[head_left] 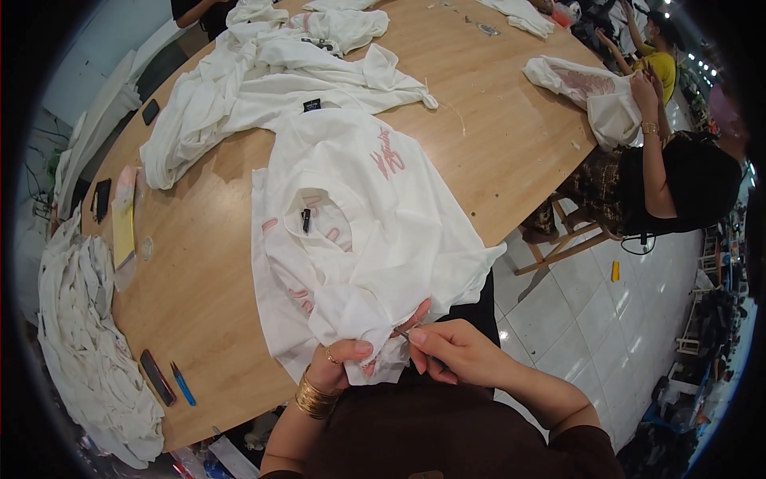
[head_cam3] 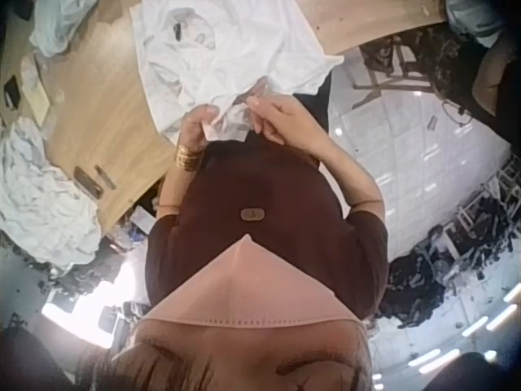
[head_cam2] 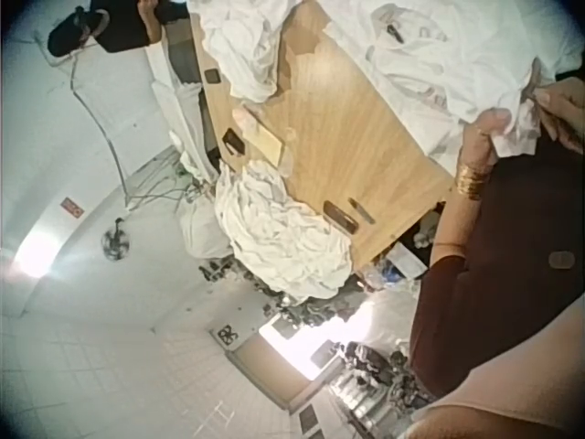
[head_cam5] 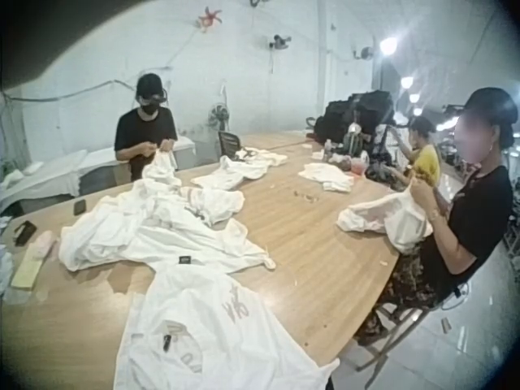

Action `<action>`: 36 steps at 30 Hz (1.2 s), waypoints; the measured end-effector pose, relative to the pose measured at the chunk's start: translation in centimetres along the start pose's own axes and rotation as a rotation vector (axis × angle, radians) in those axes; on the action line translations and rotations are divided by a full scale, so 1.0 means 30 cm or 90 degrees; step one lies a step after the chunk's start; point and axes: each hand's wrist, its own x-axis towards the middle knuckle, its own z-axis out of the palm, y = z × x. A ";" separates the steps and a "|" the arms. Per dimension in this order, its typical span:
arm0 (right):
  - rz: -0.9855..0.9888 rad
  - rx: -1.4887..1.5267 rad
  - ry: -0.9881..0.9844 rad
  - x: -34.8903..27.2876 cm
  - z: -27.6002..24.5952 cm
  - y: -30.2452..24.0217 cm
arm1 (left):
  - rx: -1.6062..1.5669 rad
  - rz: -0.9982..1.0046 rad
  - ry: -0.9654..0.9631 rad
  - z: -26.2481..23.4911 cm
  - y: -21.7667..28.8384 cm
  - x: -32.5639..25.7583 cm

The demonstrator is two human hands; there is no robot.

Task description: Trimming loose threads from white t-shirts using small scissors.

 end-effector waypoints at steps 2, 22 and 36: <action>0.004 0.003 0.002 0.000 0.002 -0.005 | 0.010 0.004 0.009 0.006 0.002 -0.003; 0.006 -0.007 -0.001 -0.004 0.005 -0.008 | 0.012 0.002 0.017 0.005 -0.001 -0.008; -0.010 0.031 0.012 0.009 0.008 0.013 | 0.033 0.026 -0.001 0.030 0.007 -0.002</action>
